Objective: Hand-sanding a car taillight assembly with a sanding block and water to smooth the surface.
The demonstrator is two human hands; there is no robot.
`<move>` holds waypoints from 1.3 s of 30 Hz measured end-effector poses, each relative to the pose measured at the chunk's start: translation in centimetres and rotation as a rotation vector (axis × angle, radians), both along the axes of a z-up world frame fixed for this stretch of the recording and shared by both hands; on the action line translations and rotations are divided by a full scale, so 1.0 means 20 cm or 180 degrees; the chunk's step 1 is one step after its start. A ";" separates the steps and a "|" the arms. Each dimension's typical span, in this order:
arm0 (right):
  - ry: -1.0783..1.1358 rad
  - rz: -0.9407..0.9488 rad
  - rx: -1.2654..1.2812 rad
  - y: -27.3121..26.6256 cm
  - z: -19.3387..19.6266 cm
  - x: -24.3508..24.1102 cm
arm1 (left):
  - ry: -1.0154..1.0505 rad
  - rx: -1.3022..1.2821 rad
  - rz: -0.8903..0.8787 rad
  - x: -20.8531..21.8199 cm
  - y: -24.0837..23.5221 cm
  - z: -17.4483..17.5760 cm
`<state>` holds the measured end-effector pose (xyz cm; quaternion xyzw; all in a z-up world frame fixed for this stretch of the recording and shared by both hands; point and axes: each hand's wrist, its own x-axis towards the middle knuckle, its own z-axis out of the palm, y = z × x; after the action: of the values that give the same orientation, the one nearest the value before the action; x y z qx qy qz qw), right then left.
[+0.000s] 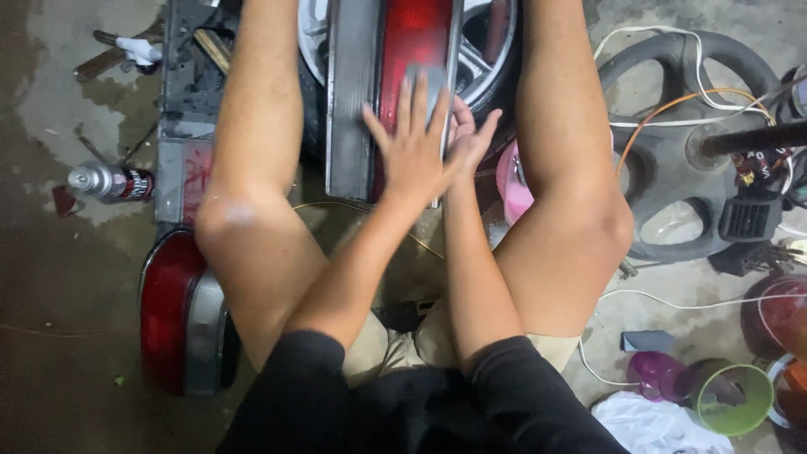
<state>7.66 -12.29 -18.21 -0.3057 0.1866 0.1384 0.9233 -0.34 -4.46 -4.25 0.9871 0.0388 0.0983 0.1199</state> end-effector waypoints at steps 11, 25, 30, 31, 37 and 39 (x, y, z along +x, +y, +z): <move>-0.0361 0.0084 0.0441 -0.01 0.01 -0.04 | -0.0602 -0.0079 -0.0104 0.19 0.03 -0.01; -0.0257 -0.0080 0.0400 0.01 0.08 -0.04 | 0.0007 0.0042 -0.0097 0.14 0.04 0.02; -0.0469 0.0103 0.0610 0.01 0.14 -0.07 | -0.0258 0.0085 0.0051 0.53 0.10 0.00; -0.0493 0.0130 0.0642 0.01 0.16 -0.08 | -0.0507 0.0147 0.0037 0.53 0.10 -0.01; -0.0571 -0.0197 0.0570 0.01 -0.03 0.01 | -0.0170 -0.0091 -0.0131 -0.05 0.02 0.09; -0.0489 0.0001 0.0503 0.01 0.01 -0.01 | 0.0109 -0.0130 -0.0141 -0.31 -0.03 0.07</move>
<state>7.51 -12.03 -17.93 -0.2416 0.1038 0.1291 0.9561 -6.55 -5.06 -2.89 0.9867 0.0209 0.0779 0.1414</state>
